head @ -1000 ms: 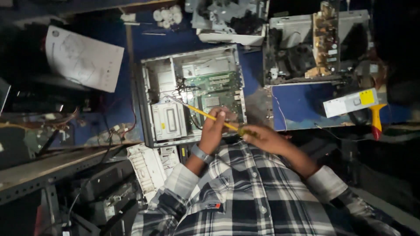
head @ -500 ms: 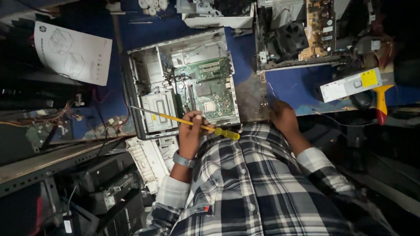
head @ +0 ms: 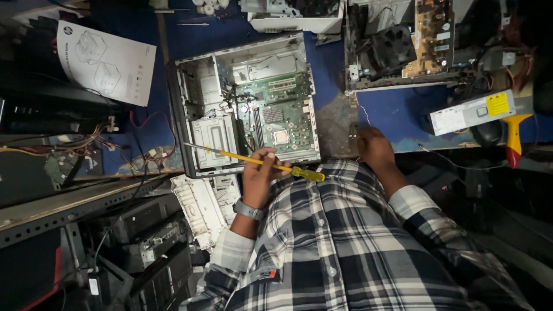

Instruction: The person works inside an open desktop computer case, using a yellow screwdriver to remove screws from the motherboard and then detaching internal cables. The person continues to unscrew and disconnect components throughout the clip.

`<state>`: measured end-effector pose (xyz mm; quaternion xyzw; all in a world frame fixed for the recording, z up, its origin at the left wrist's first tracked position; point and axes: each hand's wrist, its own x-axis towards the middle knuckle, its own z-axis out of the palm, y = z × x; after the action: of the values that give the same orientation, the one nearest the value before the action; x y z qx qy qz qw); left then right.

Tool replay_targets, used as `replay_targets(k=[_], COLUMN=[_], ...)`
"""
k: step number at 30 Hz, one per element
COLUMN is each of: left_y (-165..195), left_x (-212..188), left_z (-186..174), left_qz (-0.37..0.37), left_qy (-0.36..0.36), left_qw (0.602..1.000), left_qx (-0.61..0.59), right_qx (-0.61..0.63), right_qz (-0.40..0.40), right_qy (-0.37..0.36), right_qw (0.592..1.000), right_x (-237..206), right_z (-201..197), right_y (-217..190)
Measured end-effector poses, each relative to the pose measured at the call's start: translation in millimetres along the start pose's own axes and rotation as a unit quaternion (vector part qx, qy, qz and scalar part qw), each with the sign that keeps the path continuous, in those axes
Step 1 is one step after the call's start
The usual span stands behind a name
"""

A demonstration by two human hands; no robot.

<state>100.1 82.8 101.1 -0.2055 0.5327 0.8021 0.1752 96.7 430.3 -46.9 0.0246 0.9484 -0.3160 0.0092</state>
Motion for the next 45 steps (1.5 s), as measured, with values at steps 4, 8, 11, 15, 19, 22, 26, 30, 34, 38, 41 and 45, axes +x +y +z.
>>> replay_targets(k=[4, 8, 11, 15, 19, 22, 26, 30, 34, 38, 41, 45], left_y=[2, 1, 0, -2, -5, -9, -19, -28, -28, -16, 0, 43], left_x=[1, 1, 6, 10, 10, 9, 11, 11, 11, 9, 9, 26], left_z=[5, 11, 17, 21, 19, 15, 9, 2, -1, 0, -4, -41], left_qz=[-0.009, -0.018, -0.002, 0.019, 0.089, 0.087, 0.080, 0.053, 0.021, 0.018, 0.068, 0.171], left_qy=[-0.023, -0.054, -0.092, -0.134, -0.140, -0.151, -0.139, -0.133, -0.103, -0.060, -0.024, 0.019], left_qw=[0.999, 0.997, 0.995, 0.986, 0.973, 0.973, 0.975, 0.983, 0.993, 0.998, 0.988, 0.943], left_qx=[0.021, 0.043, 0.043, 0.092, 0.158, 0.153, 0.156, 0.119, 0.043, -0.031, -0.140, -0.284], right_qx=[0.100, 0.398, 0.421, 0.484, 0.489, 0.512, 0.540, 0.509, 0.345, 0.267, 0.273, 0.234], right_qz=[0.015, 0.141, 0.157, 0.095, 0.135, 0.144, 0.156, 0.132, 0.004, -0.021, -0.069, -0.049], right_qy=[0.048, -0.124, -0.248, -0.330, -0.347, -0.364, -0.370, -0.369, -0.378, -0.478, -0.446, -0.448], right_qw=[0.994, 0.898, 0.858, 0.805, 0.788, 0.765, 0.740, 0.766, 0.859, 0.837, 0.849, 0.862], right_x=[1, 3, 6, 15, 17, 16, 14, 12, 11, 8, 7, 9], right_z=[-3, -17, -33, -38, -28, -18, -10, -12, -13, -15, -20, -33], right_y=[-11, -57, -100, -141, -148, -144, -145, -149, -149, -146, -144, -133])
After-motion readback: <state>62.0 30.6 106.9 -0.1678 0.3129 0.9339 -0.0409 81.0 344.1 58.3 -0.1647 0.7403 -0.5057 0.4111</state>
